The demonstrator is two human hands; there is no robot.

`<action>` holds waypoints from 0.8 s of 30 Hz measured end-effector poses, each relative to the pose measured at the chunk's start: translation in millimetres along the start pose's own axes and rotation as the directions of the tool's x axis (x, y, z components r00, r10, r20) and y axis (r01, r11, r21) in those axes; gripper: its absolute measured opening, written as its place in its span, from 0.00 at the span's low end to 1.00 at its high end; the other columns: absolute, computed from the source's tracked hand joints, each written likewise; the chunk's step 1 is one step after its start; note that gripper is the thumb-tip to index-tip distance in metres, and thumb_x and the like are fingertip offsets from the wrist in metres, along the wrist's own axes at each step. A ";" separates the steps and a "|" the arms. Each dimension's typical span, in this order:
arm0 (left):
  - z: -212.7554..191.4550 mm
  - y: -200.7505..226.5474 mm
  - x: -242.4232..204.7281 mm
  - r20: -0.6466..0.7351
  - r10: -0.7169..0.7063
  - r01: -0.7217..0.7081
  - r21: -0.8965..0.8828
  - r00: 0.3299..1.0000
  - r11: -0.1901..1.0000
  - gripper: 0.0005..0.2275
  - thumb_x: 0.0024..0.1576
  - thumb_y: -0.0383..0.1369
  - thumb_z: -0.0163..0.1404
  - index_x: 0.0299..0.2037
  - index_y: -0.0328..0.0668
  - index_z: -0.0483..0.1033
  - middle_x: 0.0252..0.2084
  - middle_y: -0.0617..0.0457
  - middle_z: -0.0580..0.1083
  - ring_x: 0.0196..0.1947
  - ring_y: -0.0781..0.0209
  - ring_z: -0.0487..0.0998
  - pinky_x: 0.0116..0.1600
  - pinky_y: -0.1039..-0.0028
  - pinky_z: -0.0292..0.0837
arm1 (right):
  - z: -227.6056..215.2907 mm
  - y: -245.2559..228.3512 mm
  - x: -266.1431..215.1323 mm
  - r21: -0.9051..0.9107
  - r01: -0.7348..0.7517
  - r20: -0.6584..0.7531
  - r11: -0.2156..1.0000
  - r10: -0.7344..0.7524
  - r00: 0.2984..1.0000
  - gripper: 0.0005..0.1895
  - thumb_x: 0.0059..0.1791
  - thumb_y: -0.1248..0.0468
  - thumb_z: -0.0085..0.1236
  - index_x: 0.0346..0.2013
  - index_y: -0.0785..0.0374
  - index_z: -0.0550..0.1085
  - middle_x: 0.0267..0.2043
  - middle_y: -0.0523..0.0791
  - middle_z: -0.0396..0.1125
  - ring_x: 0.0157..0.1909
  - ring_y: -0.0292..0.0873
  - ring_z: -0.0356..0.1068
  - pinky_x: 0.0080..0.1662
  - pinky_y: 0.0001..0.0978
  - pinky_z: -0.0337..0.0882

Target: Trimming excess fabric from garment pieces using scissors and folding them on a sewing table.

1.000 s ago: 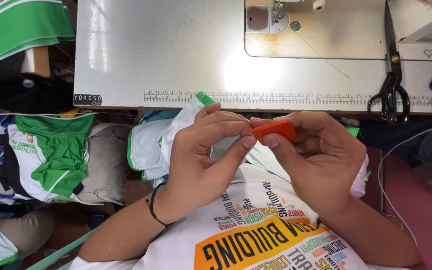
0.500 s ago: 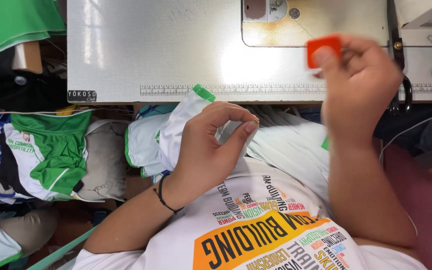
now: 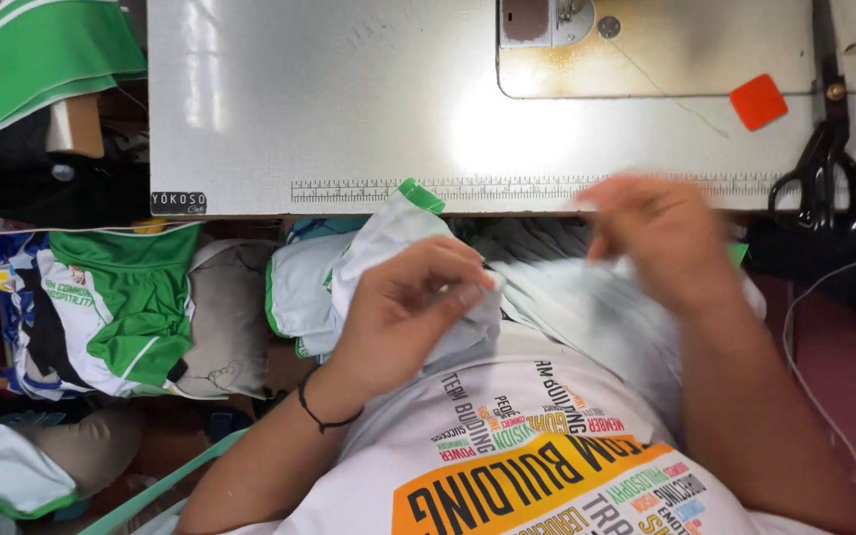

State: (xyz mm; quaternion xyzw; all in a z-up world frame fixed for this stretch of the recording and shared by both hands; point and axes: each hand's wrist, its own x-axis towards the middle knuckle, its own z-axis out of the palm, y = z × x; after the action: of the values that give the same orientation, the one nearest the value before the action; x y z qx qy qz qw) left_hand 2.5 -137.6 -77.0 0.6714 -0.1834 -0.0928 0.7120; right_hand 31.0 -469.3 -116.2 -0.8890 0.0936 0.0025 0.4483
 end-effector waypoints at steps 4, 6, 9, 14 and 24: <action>14.0 13.7 -11.0 0.417 0.064 -0.010 -0.129 0.907 0.992 0.03 0.80 0.32 0.62 0.55 0.45 0.89 0.56 0.49 0.86 0.55 0.53 0.90 0.70 0.60 0.90 | 63.8 -13.7 -35.7 0.314 -0.139 0.695 0.939 -0.128 0.707 0.38 0.61 0.22 0.46 0.29 0.49 0.66 0.29 0.32 0.56 0.33 0.30 0.56 0.35 0.33 0.56; 17.5 5.2 -19.0 0.519 0.037 0.042 -0.139 0.854 0.989 0.04 0.80 0.31 0.61 0.56 0.44 0.89 0.58 0.47 0.85 0.56 0.52 0.91 0.69 0.62 0.91 | 72.4 -22.7 -34.1 0.326 -0.216 0.706 0.920 -0.085 0.703 0.27 0.62 0.37 0.62 0.32 0.54 0.74 0.32 0.32 0.63 0.37 0.29 0.60 0.37 0.31 0.61; 20.7 8.0 -23.9 0.492 0.057 -0.007 -0.102 0.869 0.995 0.06 0.80 0.31 0.58 0.54 0.40 0.88 0.56 0.45 0.86 0.55 0.49 0.91 0.68 0.61 0.91 | 69.8 -39.4 -39.8 0.381 -0.276 0.632 0.882 -0.031 0.774 0.14 0.60 0.56 0.80 0.37 0.61 0.87 0.34 0.33 0.73 0.40 0.27 0.66 0.39 0.28 0.66; 37.8 9.8 -11.4 -0.093 0.228 -0.194 0.286 0.969 0.938 0.15 0.69 0.43 0.72 0.49 0.48 0.77 0.45 0.54 0.76 0.45 0.56 0.78 0.56 0.65 0.74 | 57.8 -27.3 -64.3 0.426 0.003 0.231 0.905 -0.112 0.967 0.24 0.52 0.53 0.89 0.29 0.53 0.75 0.32 0.32 0.62 0.37 0.29 0.55 0.40 0.30 0.55; 47.6 27.2 4.4 -0.028 0.030 -0.031 -0.021 0.999 0.999 0.05 0.74 0.32 0.67 0.50 0.39 0.92 0.52 0.50 0.87 0.53 0.57 0.87 0.59 0.67 0.83 | -1.0 -69.0 -80.9 0.671 0.144 0.001 0.728 -0.195 0.981 0.09 0.60 0.60 0.80 0.43 0.58 0.84 0.45 0.41 0.78 0.47 0.37 0.75 0.49 0.29 0.74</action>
State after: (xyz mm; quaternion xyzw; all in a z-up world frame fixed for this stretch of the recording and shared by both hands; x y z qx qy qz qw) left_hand -15.0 -180.9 -48.1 0.6622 -0.1827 -0.0743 0.7229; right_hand -37.0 -416.8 -53.5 -0.6738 -0.0095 -0.0402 0.7377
